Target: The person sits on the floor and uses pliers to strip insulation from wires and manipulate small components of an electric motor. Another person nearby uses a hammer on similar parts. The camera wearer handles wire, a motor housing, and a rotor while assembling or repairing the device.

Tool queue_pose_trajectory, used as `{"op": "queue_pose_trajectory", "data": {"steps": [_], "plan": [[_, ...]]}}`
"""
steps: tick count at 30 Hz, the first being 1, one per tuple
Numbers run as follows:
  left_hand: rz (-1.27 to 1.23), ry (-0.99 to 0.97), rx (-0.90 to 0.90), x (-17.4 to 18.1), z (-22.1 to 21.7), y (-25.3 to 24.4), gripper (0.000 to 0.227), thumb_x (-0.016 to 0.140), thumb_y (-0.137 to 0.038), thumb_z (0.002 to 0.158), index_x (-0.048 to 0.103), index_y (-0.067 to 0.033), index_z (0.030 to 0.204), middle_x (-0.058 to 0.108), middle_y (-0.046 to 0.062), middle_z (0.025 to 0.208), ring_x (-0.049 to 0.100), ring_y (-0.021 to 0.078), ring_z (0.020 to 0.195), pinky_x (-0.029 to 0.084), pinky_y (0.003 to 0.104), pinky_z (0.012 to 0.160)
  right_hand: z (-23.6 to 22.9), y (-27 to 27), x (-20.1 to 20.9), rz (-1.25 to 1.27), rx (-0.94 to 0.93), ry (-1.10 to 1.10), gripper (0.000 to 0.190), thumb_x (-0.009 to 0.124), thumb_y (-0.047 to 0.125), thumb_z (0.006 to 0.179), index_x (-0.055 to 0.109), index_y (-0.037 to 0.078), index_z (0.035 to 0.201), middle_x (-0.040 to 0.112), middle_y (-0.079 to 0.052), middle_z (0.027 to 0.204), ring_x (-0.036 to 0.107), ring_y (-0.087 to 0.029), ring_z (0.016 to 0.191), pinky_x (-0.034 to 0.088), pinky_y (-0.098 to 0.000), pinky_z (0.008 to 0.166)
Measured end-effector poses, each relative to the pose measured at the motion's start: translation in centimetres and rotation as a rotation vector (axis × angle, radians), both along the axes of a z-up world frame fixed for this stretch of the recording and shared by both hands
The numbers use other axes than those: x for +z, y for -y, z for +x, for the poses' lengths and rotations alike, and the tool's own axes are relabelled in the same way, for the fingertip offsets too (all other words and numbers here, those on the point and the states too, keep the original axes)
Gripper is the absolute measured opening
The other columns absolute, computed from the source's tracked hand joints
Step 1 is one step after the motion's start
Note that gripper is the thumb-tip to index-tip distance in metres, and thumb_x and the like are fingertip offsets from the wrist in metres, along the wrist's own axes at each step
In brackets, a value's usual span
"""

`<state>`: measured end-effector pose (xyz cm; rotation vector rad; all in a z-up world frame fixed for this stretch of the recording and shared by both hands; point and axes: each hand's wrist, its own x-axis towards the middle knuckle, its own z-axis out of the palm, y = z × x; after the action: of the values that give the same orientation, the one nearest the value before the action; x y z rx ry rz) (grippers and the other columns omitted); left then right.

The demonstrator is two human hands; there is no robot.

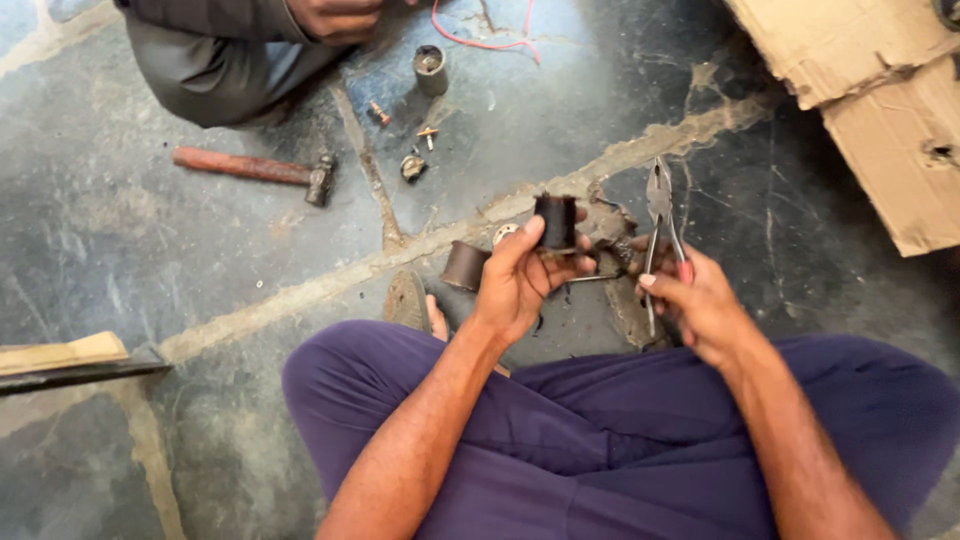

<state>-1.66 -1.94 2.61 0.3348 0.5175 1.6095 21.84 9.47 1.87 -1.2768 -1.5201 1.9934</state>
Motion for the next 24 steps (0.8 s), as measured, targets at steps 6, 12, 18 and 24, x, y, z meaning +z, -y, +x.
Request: {"op": "queue_pose_trajectory", "data": {"steps": [6,12,18,24], "plan": [[-0.097,-0.033,0.087,-0.7,-1.0,-0.8,0.053,0.048,-0.04,0.111,0.056,0.0048,0.139,0.072,0.016,0.112,0.073,0.0264,0.099,0.058,0.04,0.096,-2.9,3.7,1.1,0.064,0.179,-0.086,0.043,0.06,0.019,0.099,0.058,0.006,0.14,0.073,-0.003,0.095,0.054,-0.007,0.063,0.048,-0.0237,0.057],[-0.18,-0.072,0.036,-0.9,-1.0,-0.7,0.054,0.047,-0.041,0.108,0.059,0.0029,0.137,0.072,0.019,0.119,0.073,0.0261,0.1,0.058,0.04,0.097,-3.6,3.3,1.1,0.278,0.243,0.104,0.061,0.061,0.024,0.098,0.044,0.011,0.156,0.069,-0.002,0.093,0.063,-0.009,0.072,0.055,-0.0278,0.068],[-0.17,0.06,-0.046,-0.7,-0.7,-1.1,0.061,0.041,-0.047,0.109,0.06,0.0064,0.133,0.072,0.024,0.117,0.074,0.0299,0.1,0.058,0.042,0.096,-3.3,2.9,1.1,0.281,0.23,0.098,0.065,0.06,0.027,0.098,0.041,0.012,0.158,0.07,-0.002,0.094,0.063,-0.01,0.072,0.055,-0.0287,0.068],[-0.155,0.173,-0.028,-0.7,-0.6,-0.8,0.057,0.038,-0.046,0.111,0.059,0.0037,0.128,0.068,0.025,0.13,0.071,0.0323,0.11,0.055,0.045,0.102,-3.3,2.9,0.9,0.263,0.227,0.085,0.064,0.06,0.026,0.098,0.041,0.01,0.157,0.071,-0.001,0.099,0.063,-0.008,0.075,0.057,-0.0289,0.07]]}}
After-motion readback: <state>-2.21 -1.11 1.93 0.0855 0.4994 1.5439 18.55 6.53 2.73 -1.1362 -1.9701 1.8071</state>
